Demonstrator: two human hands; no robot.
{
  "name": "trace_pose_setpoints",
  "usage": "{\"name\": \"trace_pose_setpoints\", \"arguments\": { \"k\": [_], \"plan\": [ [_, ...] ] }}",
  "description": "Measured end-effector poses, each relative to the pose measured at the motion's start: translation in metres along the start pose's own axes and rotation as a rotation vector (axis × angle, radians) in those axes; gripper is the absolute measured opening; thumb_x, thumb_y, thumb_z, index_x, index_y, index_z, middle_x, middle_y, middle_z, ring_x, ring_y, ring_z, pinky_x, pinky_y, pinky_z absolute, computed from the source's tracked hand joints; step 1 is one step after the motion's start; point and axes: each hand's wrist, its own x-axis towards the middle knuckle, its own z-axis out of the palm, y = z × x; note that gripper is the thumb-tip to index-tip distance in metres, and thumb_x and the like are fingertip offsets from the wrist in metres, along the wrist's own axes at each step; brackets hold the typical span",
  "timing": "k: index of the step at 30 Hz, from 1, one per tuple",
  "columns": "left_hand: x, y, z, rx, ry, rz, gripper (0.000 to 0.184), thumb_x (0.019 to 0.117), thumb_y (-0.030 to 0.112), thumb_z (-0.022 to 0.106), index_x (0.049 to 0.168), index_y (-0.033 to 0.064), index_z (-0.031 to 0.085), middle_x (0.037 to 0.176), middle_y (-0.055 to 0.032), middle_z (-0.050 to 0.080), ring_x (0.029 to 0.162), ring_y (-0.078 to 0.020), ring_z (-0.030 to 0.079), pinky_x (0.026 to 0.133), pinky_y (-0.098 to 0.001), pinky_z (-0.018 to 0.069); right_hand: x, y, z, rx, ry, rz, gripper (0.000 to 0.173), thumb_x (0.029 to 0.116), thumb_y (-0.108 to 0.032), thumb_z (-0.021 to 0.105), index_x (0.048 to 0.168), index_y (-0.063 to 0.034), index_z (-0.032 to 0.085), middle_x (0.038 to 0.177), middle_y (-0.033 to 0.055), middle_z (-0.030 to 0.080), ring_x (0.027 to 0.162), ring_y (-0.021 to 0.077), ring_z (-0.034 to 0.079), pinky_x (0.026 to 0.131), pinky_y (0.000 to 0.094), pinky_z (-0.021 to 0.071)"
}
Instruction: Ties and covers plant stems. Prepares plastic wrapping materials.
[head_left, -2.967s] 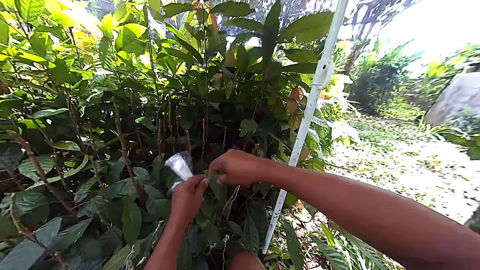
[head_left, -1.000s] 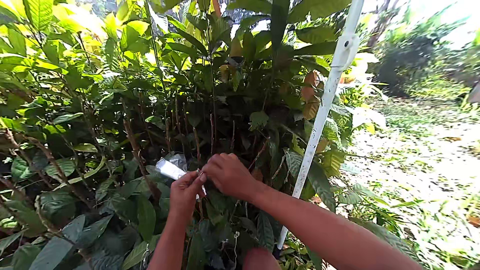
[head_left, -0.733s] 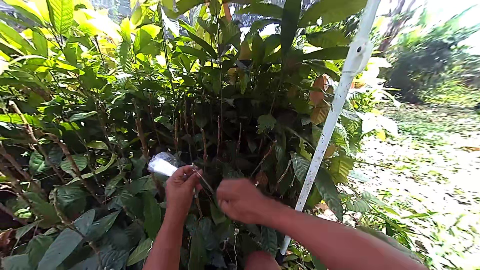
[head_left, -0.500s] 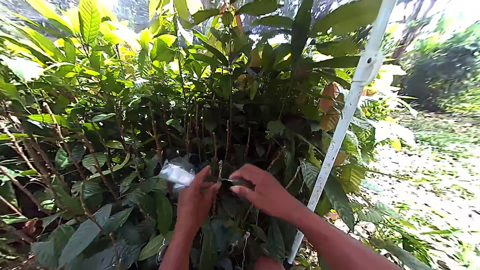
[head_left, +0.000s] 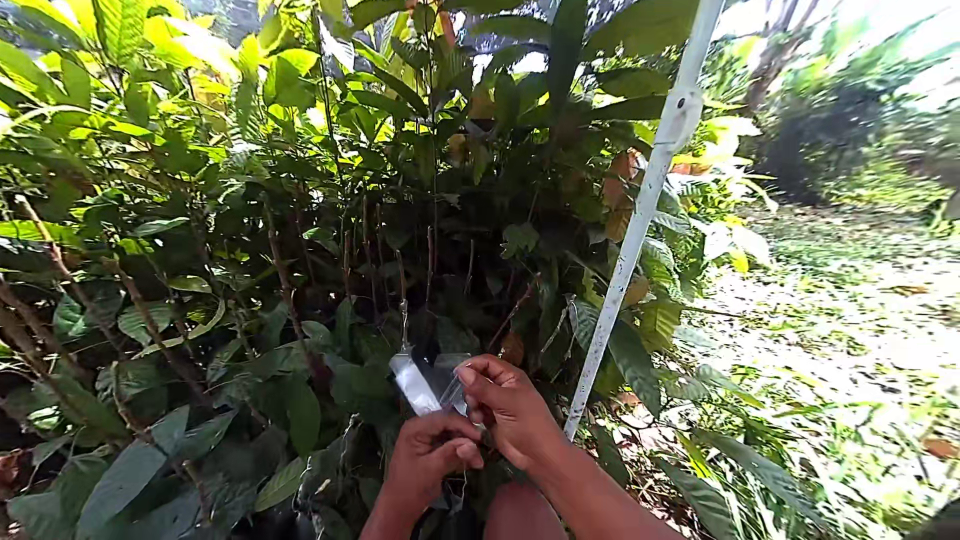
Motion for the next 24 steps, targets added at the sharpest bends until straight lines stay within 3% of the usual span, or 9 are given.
{"name": "trace_pose_setpoints", "arguments": {
  "k": [4,6,8,13,15,17,20,22,24],
  "plan": [
    [-0.004,0.006,0.003,-0.223,0.443,-0.11,0.035,0.0981,0.045,0.064,0.12,0.0206,0.074,0.102,-0.0028,0.076,0.077,-0.0129,0.074,0.065,-0.0275,0.0628,-0.018,-0.004,-0.036,0.285,0.133,-0.068,0.015,0.1069,-0.008,0.048,0.106,-0.0087,0.062,0.098,0.0056,0.073,0.062,0.0059,0.065,0.054,0.0184,0.0547],
    [-0.007,0.014,-0.004,-0.053,0.593,-0.107,0.027,0.1049,0.035,0.056,0.103,0.0166,0.076,0.081,-0.0007,0.076,0.066,-0.0126,0.073,0.061,-0.0285,0.0635,-0.032,-0.016,-0.073,0.345,0.315,-0.123,0.019,0.1091,-0.009,0.041,0.105,-0.0103,0.06,0.1,0.0065,0.076,0.065,0.0069,0.069,0.054,0.018,0.056],
    [-0.005,0.015,-0.007,0.194,0.553,-0.085,0.026,0.1033,0.034,0.06,0.089,0.0188,0.077,0.069,0.0045,0.073,0.061,-0.0105,0.072,0.061,-0.0297,0.0641,-0.043,-0.028,-0.111,0.319,0.509,-0.195,0.022,0.1096,-0.006,0.039,0.103,-0.0084,0.06,0.095,0.0065,0.076,0.07,0.0096,0.072,0.061,0.0213,0.0608],
    [0.047,-0.005,0.018,0.78,-0.099,-0.376,0.033,0.1044,0.03,0.055,0.103,0.0062,0.077,0.086,-0.0017,0.076,0.076,-0.011,0.073,0.073,-0.0349,0.0619,-0.065,-0.035,-0.152,0.136,0.644,-0.263,0.024,0.1057,-0.001,0.042,0.098,-0.0069,0.063,0.087,0.0049,0.072,0.074,0.0111,0.072,0.07,0.0256,0.0631],
    [0.087,-0.023,0.036,0.706,-0.549,-0.742,0.037,0.1089,0.031,0.049,0.108,0.0031,0.074,0.08,-0.0048,0.071,0.068,-0.0134,0.069,0.068,-0.0366,0.0603,-0.067,-0.036,-0.156,0.111,0.59,-0.268,0.021,0.1056,-0.001,0.043,0.1,-0.0057,0.063,0.093,0.0099,0.075,0.074,0.0149,0.074,0.066,0.0271,0.064],
    [0.121,-0.063,0.047,0.578,-0.766,-0.999,0.04,0.1115,0.031,0.042,0.114,-0.0001,0.068,0.076,-0.0056,0.065,0.059,-0.0132,0.061,0.059,-0.0316,0.054,-0.065,-0.034,-0.159,0.071,0.524,-0.296,0.014,0.1028,-0.002,0.05,0.101,-0.0068,0.063,0.092,0.0113,0.076,0.074,0.0169,0.075,0.067,0.029,0.0649],
    [0.165,-0.12,0.037,0.603,-0.403,-1.005,0.035,0.1098,0.026,0.046,0.127,-0.0017,0.058,0.092,-0.0114,0.06,0.07,-0.0176,0.058,0.067,-0.0349,0.0529,-0.06,-0.031,-0.162,-0.038,0.423,-0.284,0.006,0.0986,-0.01,0.065,0.102,-0.011,0.07,0.094,0.0085,0.075,0.079,0.0166,0.075,0.073,0.0314,0.0652],
    [0.197,-0.15,0.024,0.734,-0.07,-0.914,0.04,0.1059,0.024,0.054,0.137,-0.0019,0.053,0.117,-0.0233,0.064,0.099,-0.032,0.067,0.088,-0.0492,0.0558,-0.052,-0.028,-0.161,-0.091,0.354,-0.237,0.006,0.1007,-0.012,0.064,0.105,-0.0121,0.067,0.099,0.0097,0.076,0.081,0.0183,0.076,0.074,0.0323,0.0655],
    [0.217,-0.177,0.013,0.871,0.095,-0.811,0.053,0.0997,0.023,0.066,0.144,-0.0002,0.048,0.126,-0.0272,0.062,0.116,-0.0404,0.063,0.101,-0.0565,0.0502,-0.034,-0.017,-0.156,-0.142,0.307,-0.206,0.009,0.1012,-0.009,0.062,0.108,-0.0102,0.067,0.095,0.0083,0.077,0.078,0.0177,0.076,0.072,0.0324,0.0657]
  ]
}}
